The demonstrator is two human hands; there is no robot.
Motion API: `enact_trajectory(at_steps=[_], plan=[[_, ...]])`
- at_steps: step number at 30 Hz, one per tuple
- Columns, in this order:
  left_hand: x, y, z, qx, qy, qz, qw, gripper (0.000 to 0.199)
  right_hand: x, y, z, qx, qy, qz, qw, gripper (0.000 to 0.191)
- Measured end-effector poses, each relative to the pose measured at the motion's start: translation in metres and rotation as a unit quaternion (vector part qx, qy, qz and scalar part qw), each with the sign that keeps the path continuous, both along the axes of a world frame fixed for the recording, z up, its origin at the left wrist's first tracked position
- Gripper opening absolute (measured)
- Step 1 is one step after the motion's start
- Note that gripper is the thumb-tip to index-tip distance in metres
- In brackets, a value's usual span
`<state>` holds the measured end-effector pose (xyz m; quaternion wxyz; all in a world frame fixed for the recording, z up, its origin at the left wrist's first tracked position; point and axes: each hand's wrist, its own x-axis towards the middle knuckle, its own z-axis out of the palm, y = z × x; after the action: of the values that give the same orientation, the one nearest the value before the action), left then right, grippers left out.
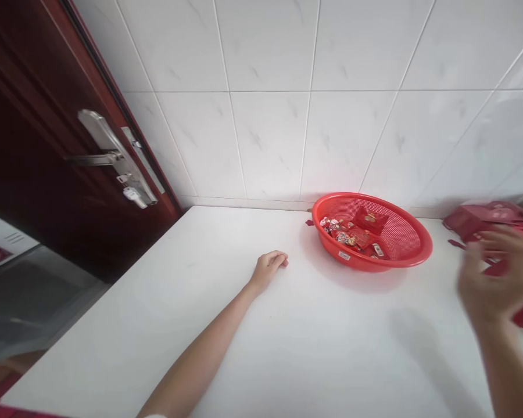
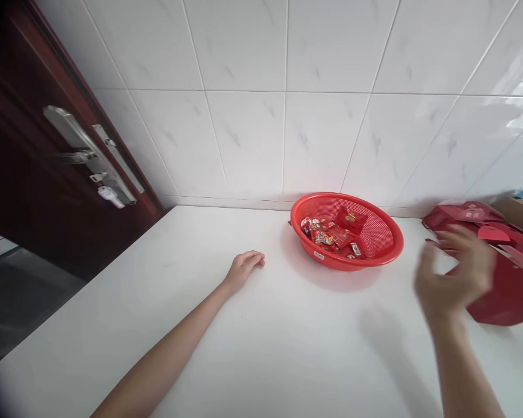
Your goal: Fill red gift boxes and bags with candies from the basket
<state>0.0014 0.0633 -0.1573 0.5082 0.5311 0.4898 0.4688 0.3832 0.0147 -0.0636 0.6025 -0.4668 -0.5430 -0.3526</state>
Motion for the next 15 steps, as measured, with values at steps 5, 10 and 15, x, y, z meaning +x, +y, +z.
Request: enact_trajectory(at_steps=[5, 10, 15], plan=[[-0.003, -0.002, 0.006, -0.018, 0.009, 0.005, 1.000, 0.036, -0.164, -0.041, -0.050, -0.239, -0.185, 0.384, 0.873, 0.019], [-0.059, -0.021, 0.043, -0.023, 0.063, 0.038, 0.997, 0.044, -0.256, -0.091, -0.110, -0.243, -0.389, 0.571, 0.681, 0.041], [-0.159, -0.088, 0.118, 0.011, 0.146, 0.229, 0.962, 0.045, -0.305, -0.103, -0.125, -0.226, -0.466, 0.580, 0.629, 0.026]])
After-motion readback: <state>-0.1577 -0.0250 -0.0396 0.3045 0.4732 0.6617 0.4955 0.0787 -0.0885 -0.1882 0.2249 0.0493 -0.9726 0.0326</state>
